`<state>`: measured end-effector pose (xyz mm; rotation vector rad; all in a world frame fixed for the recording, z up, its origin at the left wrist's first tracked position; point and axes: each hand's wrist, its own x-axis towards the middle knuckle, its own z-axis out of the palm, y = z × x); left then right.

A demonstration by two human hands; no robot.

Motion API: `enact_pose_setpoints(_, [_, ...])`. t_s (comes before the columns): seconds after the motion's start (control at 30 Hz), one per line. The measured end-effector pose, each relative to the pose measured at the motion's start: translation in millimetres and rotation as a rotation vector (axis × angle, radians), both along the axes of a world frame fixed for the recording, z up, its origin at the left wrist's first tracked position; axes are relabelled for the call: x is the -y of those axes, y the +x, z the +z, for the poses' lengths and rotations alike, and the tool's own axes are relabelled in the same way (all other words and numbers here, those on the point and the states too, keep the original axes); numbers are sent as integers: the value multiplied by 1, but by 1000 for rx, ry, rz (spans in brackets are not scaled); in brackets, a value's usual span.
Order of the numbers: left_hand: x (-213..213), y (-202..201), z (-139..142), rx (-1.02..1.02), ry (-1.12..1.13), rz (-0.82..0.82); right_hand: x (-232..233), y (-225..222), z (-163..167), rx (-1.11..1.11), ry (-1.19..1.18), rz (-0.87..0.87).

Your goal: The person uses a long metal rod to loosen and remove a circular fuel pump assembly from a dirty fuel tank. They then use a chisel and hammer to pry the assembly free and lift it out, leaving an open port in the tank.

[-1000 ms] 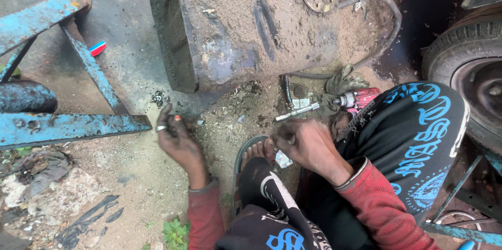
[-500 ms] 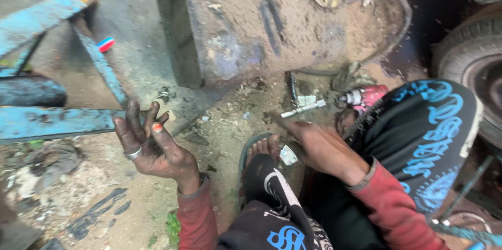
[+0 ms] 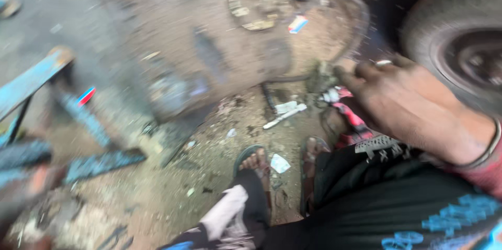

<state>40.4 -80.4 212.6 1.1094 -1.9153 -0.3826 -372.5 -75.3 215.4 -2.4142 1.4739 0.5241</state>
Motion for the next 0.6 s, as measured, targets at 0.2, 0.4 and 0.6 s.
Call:
enact_pose_setpoints(0.2, [32,-70,25,571,154,-510,-13,-95,-82,-145,312,-190])
enact_pose_setpoints(0.4, [47,-137,-2,844,253,-819,-151,-146,-201,-221,512,-177])
enact_pose_setpoints(0.6, [25,-209,-72,1284,720,-1186,-228,-153,-222,-251,533,-170])
